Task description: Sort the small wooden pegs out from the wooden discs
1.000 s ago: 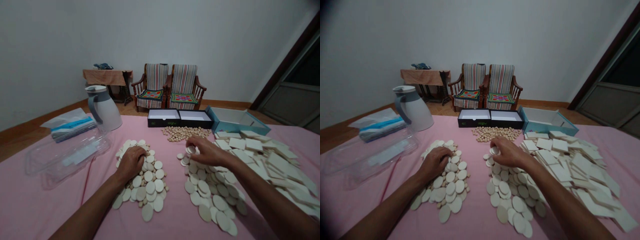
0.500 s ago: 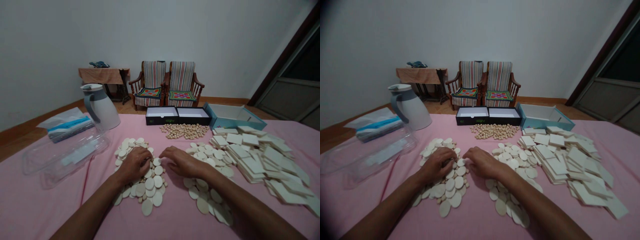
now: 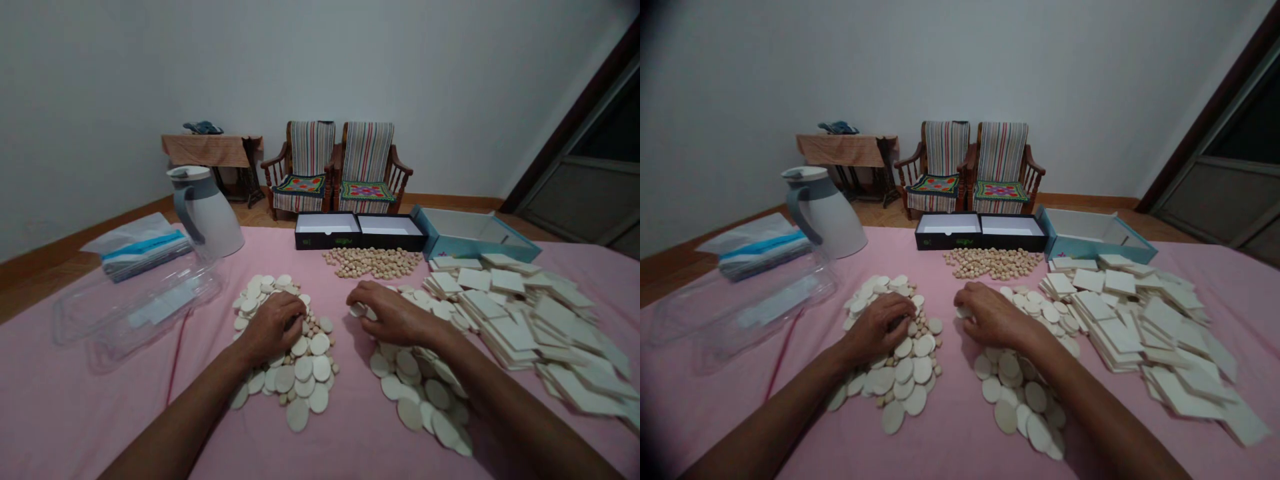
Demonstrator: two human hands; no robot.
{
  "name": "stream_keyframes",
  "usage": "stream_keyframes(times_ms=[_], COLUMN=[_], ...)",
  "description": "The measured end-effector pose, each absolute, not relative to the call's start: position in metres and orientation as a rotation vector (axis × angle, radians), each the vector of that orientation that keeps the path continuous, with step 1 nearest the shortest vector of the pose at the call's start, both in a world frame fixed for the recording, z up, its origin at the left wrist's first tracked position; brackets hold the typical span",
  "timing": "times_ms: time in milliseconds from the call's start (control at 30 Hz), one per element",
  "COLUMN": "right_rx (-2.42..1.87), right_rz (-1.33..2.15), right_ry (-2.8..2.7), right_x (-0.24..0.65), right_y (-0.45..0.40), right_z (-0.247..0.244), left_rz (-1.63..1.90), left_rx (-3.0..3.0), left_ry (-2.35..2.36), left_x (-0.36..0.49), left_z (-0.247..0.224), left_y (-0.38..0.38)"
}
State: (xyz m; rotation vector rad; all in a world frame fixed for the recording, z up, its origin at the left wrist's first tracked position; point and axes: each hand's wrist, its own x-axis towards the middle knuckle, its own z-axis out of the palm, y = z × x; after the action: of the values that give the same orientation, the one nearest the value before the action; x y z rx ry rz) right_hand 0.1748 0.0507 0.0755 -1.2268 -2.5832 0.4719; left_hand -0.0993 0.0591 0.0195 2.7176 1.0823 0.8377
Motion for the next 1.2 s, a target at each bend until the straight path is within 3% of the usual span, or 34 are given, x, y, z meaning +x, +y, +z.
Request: stream_keyframes(times_ms=[167, 367, 633, 833, 1033, 1200], right_rx=[-1.545, -1.257, -1.218, -1.352, -1.772, -1.602], right_rz=[0.353, 0.521, 0.477, 0.364, 0.197, 0.314], right_ry=[-2.616, -2.552, -2.660, -2.648, -2.621, -2.495], right_x=[0.222, 0.163, 0.114, 0.153, 0.223, 0.205], right_y=[0.042, 0.045, 0.057, 0.041, 0.024, 0.021], right_z=[0.094, 0.067, 0.031, 0.062, 0.097, 0.089], left_rz=[0.793, 0.737, 0.761, 0.778, 0.796, 0.810], left_rx=[2.721, 2.719, 2.744, 2.754, 2.762, 2.755], left_ry=[1.051, 1.061, 1.073, 1.062, 1.090, 1.106], left_x=[-0.100, -0.101, -0.102, -0.101, -0.099, -0.098], left_z=[0.024, 0.028, 0.023, 0.021, 0.020, 0.019], left_y=[0.059, 0.057, 0.059, 0.060, 0.061, 0.061])
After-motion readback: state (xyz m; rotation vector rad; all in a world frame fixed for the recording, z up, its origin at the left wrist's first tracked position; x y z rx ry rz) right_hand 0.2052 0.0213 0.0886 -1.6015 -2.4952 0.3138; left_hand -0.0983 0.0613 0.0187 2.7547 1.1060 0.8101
